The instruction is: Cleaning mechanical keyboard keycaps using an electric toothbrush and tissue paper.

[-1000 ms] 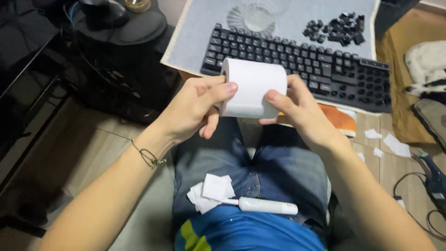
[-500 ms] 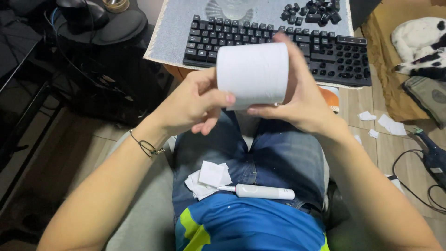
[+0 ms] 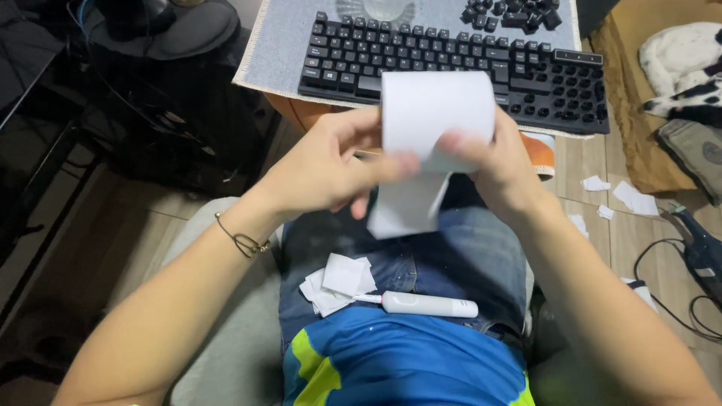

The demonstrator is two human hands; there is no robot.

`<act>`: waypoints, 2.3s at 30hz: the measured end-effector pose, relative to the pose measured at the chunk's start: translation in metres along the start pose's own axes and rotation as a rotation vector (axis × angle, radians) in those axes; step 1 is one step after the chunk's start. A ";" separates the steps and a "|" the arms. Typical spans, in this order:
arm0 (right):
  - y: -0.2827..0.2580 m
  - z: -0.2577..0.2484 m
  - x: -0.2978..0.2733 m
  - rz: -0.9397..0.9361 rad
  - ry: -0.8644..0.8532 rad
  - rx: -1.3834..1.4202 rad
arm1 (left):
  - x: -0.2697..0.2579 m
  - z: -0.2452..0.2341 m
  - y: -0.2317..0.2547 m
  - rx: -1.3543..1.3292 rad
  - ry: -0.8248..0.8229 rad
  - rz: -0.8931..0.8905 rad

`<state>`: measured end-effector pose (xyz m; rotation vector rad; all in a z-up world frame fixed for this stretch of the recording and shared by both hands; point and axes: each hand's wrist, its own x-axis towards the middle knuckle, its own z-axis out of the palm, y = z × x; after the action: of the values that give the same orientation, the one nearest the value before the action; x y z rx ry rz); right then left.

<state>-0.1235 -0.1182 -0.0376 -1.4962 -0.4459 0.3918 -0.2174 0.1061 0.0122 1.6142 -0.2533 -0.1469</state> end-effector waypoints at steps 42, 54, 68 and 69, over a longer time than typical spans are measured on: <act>0.027 0.033 -0.007 0.192 -0.077 -0.136 | 0.021 -0.017 -0.051 -0.293 0.423 0.304; 0.010 -0.009 -0.010 -0.131 -0.392 -0.271 | 0.017 -0.039 -0.040 0.009 0.427 0.365; 0.015 -0.029 0.011 0.048 -0.025 -0.106 | 0.034 -0.149 -0.018 1.069 0.635 0.457; 0.016 -0.028 0.010 0.059 -0.034 -0.114 | 0.040 -0.156 -0.021 1.085 0.600 0.411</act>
<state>-0.1005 -0.1364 -0.0541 -1.6179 -0.4580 0.4453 -0.1380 0.2476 0.0028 2.5206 -0.1931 0.9291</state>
